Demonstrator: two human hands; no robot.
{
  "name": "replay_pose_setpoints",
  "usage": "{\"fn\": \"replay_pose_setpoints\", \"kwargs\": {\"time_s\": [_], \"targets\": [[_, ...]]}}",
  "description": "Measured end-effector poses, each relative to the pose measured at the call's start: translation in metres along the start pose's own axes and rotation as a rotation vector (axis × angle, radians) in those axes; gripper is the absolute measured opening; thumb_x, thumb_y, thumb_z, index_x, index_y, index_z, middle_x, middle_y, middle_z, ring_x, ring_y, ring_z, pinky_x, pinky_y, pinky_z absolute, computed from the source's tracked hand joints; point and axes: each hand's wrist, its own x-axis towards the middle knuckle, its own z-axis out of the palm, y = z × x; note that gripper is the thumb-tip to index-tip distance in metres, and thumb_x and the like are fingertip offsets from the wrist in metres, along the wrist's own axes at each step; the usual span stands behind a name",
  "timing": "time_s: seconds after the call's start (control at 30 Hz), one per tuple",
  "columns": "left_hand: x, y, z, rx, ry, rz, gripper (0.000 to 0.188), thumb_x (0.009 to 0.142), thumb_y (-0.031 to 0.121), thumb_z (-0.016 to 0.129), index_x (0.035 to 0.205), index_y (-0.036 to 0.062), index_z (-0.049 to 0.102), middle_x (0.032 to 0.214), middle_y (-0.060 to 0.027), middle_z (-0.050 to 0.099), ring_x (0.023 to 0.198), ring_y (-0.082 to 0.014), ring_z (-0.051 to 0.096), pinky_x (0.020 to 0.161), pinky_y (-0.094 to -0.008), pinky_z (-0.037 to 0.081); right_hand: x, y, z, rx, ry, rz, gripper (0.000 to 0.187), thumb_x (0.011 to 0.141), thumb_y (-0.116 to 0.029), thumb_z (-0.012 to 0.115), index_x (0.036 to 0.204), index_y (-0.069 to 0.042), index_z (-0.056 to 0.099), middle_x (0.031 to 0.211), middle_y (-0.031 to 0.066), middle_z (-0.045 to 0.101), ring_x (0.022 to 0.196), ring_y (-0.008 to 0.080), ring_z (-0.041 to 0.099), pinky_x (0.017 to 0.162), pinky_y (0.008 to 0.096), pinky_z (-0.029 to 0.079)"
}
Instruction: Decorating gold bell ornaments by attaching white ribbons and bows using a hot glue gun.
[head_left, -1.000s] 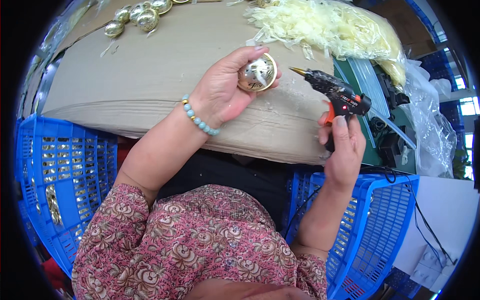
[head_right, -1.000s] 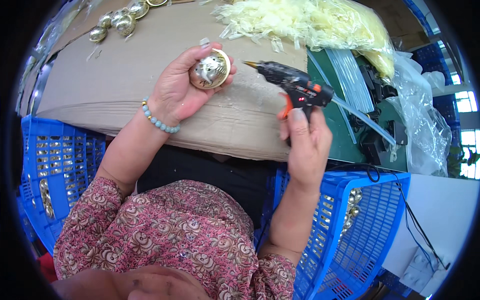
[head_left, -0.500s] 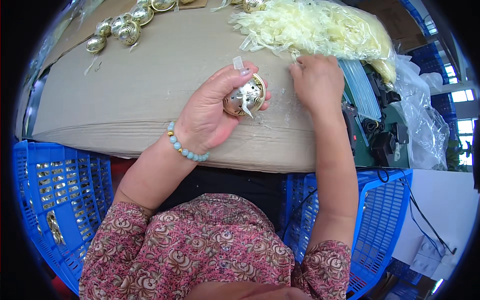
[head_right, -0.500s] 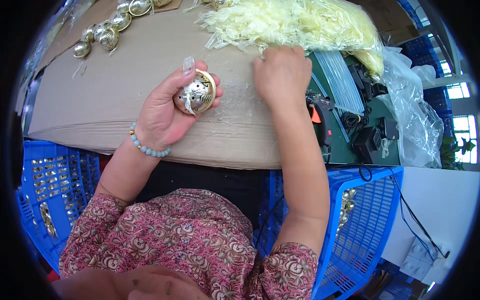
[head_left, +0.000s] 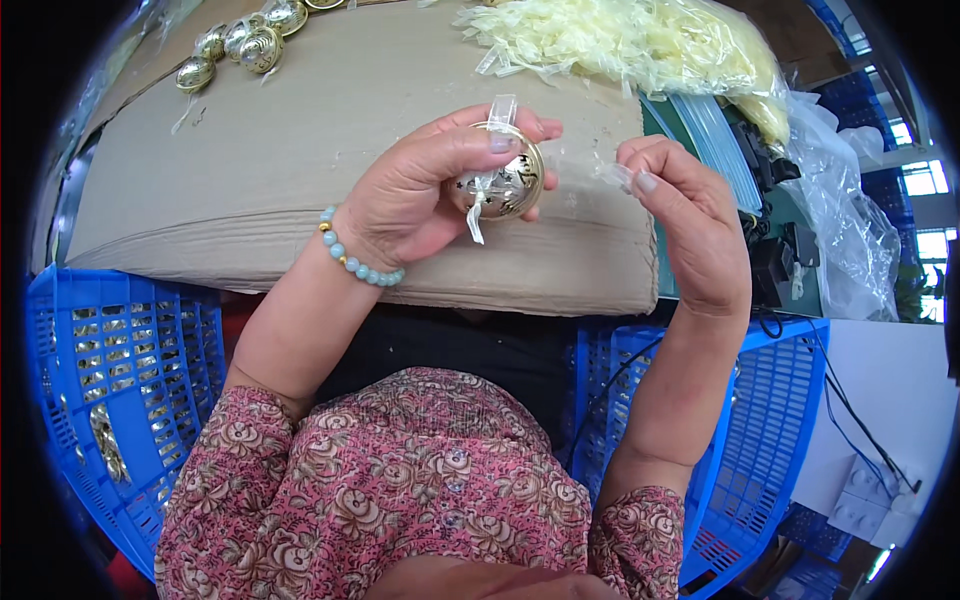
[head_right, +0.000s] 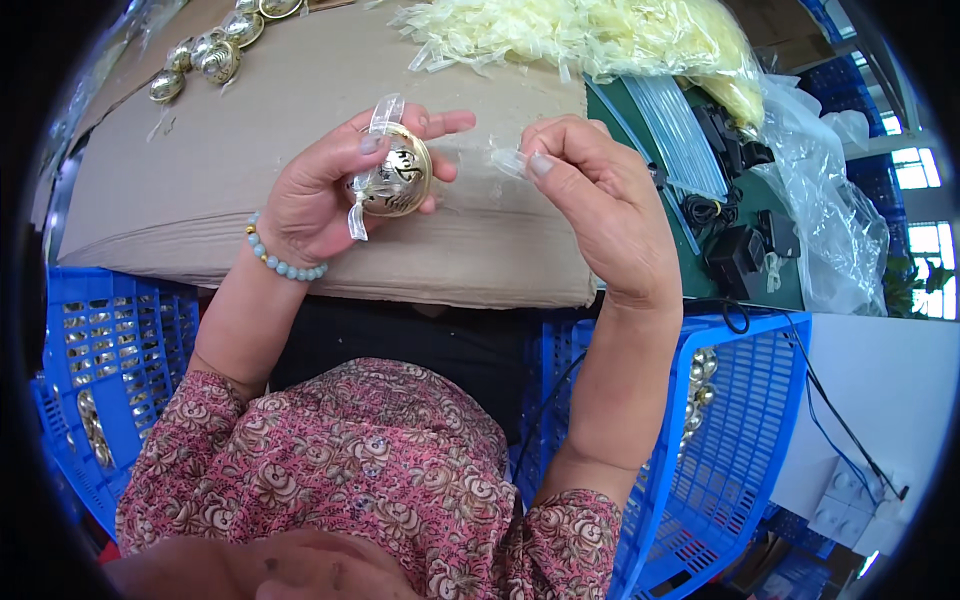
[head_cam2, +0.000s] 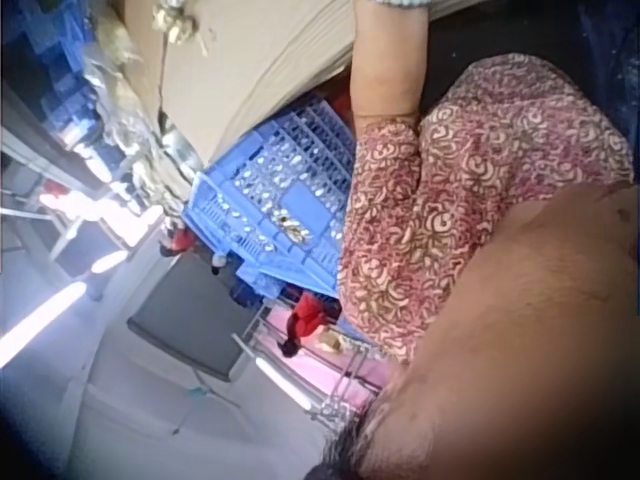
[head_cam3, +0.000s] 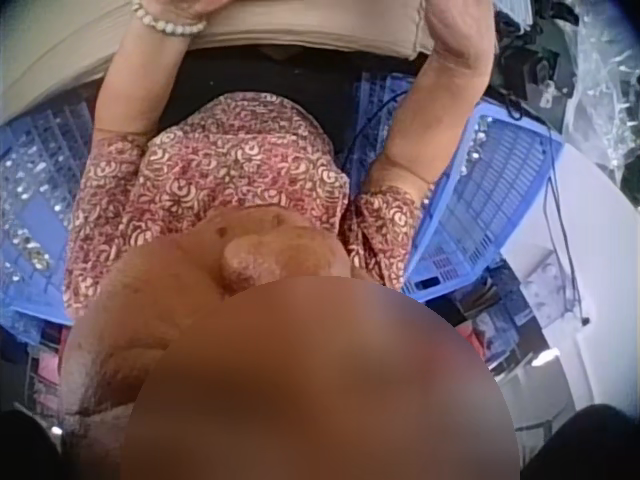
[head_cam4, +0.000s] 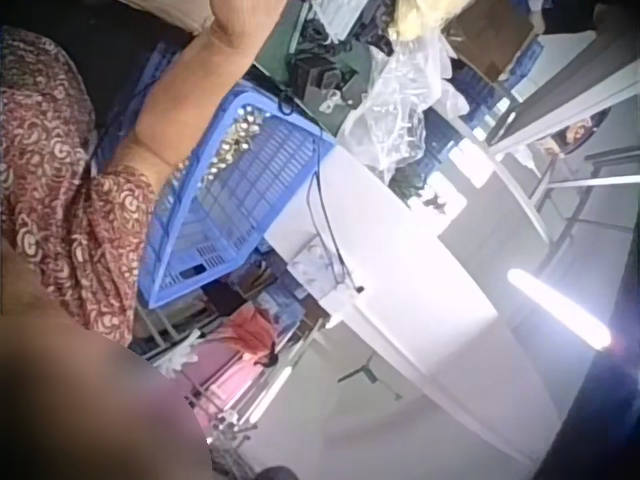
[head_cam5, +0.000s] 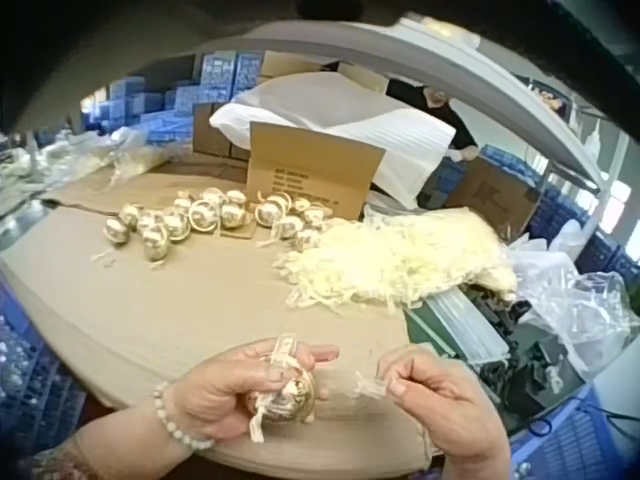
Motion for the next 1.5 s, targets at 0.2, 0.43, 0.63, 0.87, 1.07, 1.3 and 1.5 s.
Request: {"fn": "replay_pose_setpoints", "kwargs": {"time_s": [0.2,0.43,0.63,0.87,1.07,1.3,1.5], "targets": [[-0.005,-0.012,0.010,0.030,-0.123,-0.128,0.029,0.085,0.015,0.060,0.110,-0.0001,0.055,0.106,-0.0142,0.060,0.090,-0.0221,0.063,0.075,-0.0355,0.054,-0.010,0.008,0.001,-0.071,-0.065,-0.142,0.012,0.084,-0.013,0.054,0.081,-0.001,0.056,0.097,0.0045,0.053,0.090,0.0125,0.045,0.083,0.0246,0.034],[-0.007,-0.019,0.019,0.079,-0.121,-0.156,0.026,0.087,0.016,0.059,0.106,-0.0010,0.056,0.087,-0.0109,0.061,0.079,-0.0184,0.061,0.071,-0.0348,0.053,-0.021,0.024,0.003,0.099,-0.062,-0.068,0.023,0.089,-0.022,0.054,0.091,0.000,0.059,0.108,0.0073,0.053,0.100,0.0142,0.045,0.088,0.0273,0.035],[-0.007,-0.021,0.019,-0.033,-0.131,-0.158,0.028,0.087,0.018,0.057,0.106,-0.0026,0.056,0.090,-0.0136,0.061,0.083,-0.0225,0.062,0.070,-0.0364,0.054,-0.028,0.030,0.008,0.286,-0.015,-0.365,0.064,0.074,-0.039,0.068,0.124,-0.001,0.053,0.133,0.0155,0.045,0.119,0.0234,0.043,0.097,0.0362,0.034],[-0.008,-0.023,0.014,-0.081,-0.214,-0.247,0.029,0.088,0.018,0.055,0.108,-0.0034,0.056,0.093,-0.0154,0.061,0.086,-0.0259,0.063,0.072,-0.0380,0.054,-0.019,0.036,0.017,0.112,0.013,-0.538,0.038,0.071,-0.011,0.072,0.108,-0.004,0.067,0.123,0.0128,0.055,0.117,0.0219,0.045,0.097,0.0370,0.034],[-0.005,-0.016,0.019,-0.045,0.061,-0.087,0.027,0.088,0.017,0.058,0.106,-0.0027,0.056,0.094,-0.0159,0.062,0.086,-0.0261,0.064,0.076,-0.0372,0.054,-0.032,0.022,0.038,0.382,0.204,-0.429,0.009,0.087,-0.007,0.060,0.093,0.001,0.062,0.099,0.0110,0.061,0.092,0.0183,0.056,0.088,0.0307,0.041],[0.017,-0.034,0.018,0.012,0.162,0.168,0.017,0.087,0.013,0.060,0.100,0.0028,0.056,0.088,-0.0095,0.061,0.081,-0.0194,0.062,0.073,-0.0323,0.052,-0.043,-0.004,0.078,0.617,0.227,-0.310,0.010,0.090,-0.006,0.059,0.097,0.000,0.061,0.086,0.0007,0.061,0.072,0.0051,0.051,0.065,0.0177,0.042],[0.014,-0.047,0.029,-0.045,0.200,0.150,0.011,0.086,0.015,0.063,0.094,0.0079,0.059,0.082,0.0000,0.060,0.075,-0.0080,0.056,0.066,-0.0248,0.046,-0.032,0.002,0.100,0.249,0.499,-0.409,0.010,0.088,-0.001,0.060,0.097,0.001,0.062,0.085,0.0034,0.064,0.076,0.0066,0.056,0.068,0.0202,0.046]]}}
